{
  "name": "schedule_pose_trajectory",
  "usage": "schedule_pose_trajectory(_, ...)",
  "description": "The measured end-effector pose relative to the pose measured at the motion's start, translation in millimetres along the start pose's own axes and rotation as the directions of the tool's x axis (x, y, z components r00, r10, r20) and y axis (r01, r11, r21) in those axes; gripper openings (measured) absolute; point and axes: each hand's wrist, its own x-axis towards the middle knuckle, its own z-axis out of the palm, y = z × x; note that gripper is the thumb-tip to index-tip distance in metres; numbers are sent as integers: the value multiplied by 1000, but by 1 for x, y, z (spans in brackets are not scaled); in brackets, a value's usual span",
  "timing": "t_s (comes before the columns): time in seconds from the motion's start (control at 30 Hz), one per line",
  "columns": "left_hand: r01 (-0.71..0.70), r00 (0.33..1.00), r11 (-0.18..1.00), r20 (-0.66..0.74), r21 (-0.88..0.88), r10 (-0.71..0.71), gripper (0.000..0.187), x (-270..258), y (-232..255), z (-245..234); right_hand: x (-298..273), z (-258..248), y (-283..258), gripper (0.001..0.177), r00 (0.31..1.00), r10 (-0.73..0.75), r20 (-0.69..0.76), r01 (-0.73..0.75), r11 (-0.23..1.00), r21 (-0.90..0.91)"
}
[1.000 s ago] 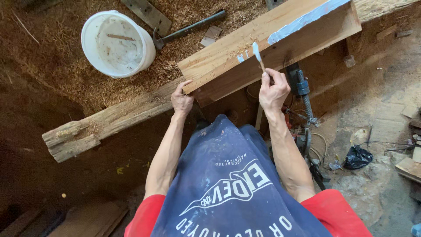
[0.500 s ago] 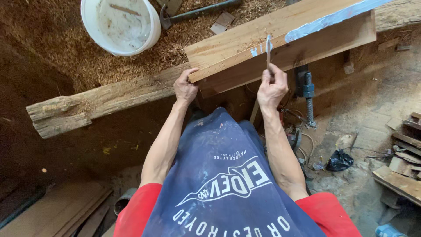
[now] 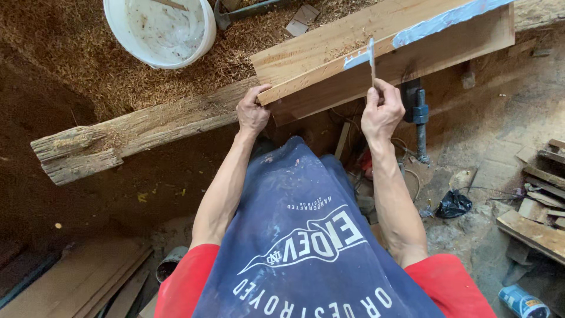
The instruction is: The person uses a hand plane to smooth the edge of a wooden plank. They then apply a white adhesive to the plank's edge using a small stick and join it to another piece of wood. Finally, they use a clamp to secure the joined pieces together.
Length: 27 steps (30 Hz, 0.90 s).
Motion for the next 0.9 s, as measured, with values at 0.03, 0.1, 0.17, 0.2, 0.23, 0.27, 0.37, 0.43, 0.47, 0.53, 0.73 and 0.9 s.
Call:
schedule_pose_trajectory(0.03, -8, 1000, 1000, -4, 0, 8, 40, 1, 1, 0, -2, 1, -1, 15, 998, -64, 11, 64, 998, -13)
schedule_pose_trajectory(0.1, -1, 1000, 1000, -5, 6, 1, 39, 2, 1, 0, -14, 8, -4, 15, 981, -189, 38, 190, 981, -36)
schedule_pose_trajectory(0.17, 25, 1000, 1000, -1, 17, -25, 38, 1, 0, 0, -30, 22, -12, 13, 984, -114, 137, 117, 993, -17)
schedule_pose_trajectory(0.2, 30, 1000, 999, 5, 21, -30, 36, 2, -1, 1, -37, 28, -19, 13, 979, -78, 186, 81, 997, -10)
schedule_pose_trajectory(0.23, 36, 999, 999, 10, 26, -36, 34, 2, -2, 1, -45, 32, -26, 14, 976, -99, 196, 95, 995, 28)
schedule_pose_trajectory(0.27, 42, 999, 999, 16, 32, -42, 32, 1, -3, 1, -54, 34, -34, 15, 971, -121, 205, 109, 992, 67)
schedule_pose_trajectory(0.37, 57, 998, 998, 25, 15, -57, 34, 1, -3, 0, -60, 35, -52, 16, 970, -154, 186, 128, 981, 148)
schedule_pose_trajectory(0.43, 15, 1000, 1000, 10, 0, -15, 33, 3, 0, -1, -59, 34, -55, 16, 972, -185, 146, 161, 974, 159)
schedule_pose_trajectory(0.47, -5, 1000, 1000, 3, -7, 5, 32, 3, 1, -1, -56, 35, -53, 16, 970, -211, 119, 193, 970, 149)
schedule_pose_trajectory(0.53, -4, 1000, 1000, 8, 11, 4, 33, 3, 3, -3, -49, 36, -44, 15, 968, -240, 79, 234, 969, 75)
schedule_pose_trajectory(0.73, -9, 1000, 1000, -10, 6, 10, 36, 3, 7, -3, -31, 13, -21, 15, 988, -144, -58, 137, 984, -116)
schedule_pose_trajectory(0.9, 19, 1000, 1000, -1, -6, -19, 36, 2, 0, 0, -46, 30, -30, 15, 993, -96, 71, 100, 994, -53)
